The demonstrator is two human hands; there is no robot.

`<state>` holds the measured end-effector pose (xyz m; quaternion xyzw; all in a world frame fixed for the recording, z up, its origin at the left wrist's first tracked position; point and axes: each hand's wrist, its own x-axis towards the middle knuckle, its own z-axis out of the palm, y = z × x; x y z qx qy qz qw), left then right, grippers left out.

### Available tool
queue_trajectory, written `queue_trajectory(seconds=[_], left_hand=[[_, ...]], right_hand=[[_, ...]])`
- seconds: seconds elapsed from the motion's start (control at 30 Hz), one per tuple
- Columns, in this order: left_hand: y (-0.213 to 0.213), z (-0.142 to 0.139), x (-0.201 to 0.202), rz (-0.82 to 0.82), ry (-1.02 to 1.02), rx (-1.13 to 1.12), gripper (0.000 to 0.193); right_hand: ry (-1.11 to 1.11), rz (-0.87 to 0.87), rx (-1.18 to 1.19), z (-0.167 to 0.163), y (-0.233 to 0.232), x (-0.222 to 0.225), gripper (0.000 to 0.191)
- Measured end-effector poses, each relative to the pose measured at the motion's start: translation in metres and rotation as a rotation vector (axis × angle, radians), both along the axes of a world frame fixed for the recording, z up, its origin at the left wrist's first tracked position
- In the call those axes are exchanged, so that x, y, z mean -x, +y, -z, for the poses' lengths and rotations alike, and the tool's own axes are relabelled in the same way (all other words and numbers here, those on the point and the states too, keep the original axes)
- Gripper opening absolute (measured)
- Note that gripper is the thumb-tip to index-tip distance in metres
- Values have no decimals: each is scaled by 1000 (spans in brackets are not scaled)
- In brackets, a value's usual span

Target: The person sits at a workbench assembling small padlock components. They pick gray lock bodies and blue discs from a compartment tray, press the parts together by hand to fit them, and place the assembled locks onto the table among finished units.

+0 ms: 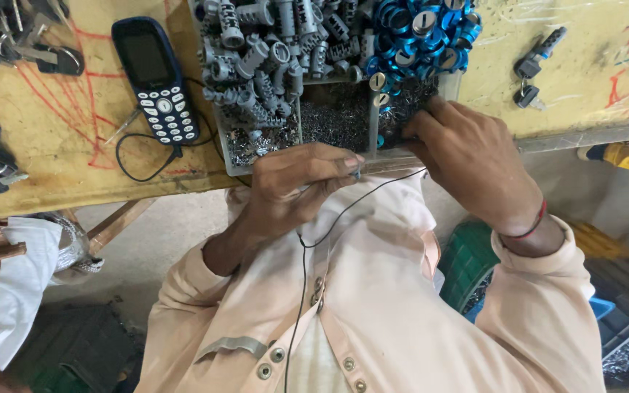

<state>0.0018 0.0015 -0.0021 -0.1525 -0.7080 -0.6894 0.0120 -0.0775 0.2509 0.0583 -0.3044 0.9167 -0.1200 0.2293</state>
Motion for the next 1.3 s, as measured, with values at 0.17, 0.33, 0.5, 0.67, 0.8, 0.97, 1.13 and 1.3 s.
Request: queue_trajectory(seconds=[0.17, 0.33, 0.5, 0.67, 0.8, 0.97, 1.13, 1.3], left_hand=[[-3, -1, 3, 45, 56, -7, 23], [-4, -12, 4, 106, 241, 254, 26], [-4, -21, 10, 124, 360, 392, 23], [-4, -24, 11, 100, 475, 510, 17], [-6, -24, 9, 91, 503, 548, 16], [-7, -23, 9, 85, 525, 561, 18], [-8, -22, 7, 95, 562, 565, 19], [-10, -21, 9, 157, 594, 543, 23]], right_hand=[[-374, 399, 384, -8, 12, 4, 20], [-719, 514, 774, -10, 13, -12, 31], [-633, 454, 834, -8, 6, -26, 29], [-753, 479, 917, -8, 1, -28, 23], [-847, 537, 899, -5, 0, -29, 28], [-886, 512, 891, 2, 2, -31, 18], [-901, 545, 927, 8, -3, -35, 17], [-1028, 522, 785, 19, 1, -25, 31]])
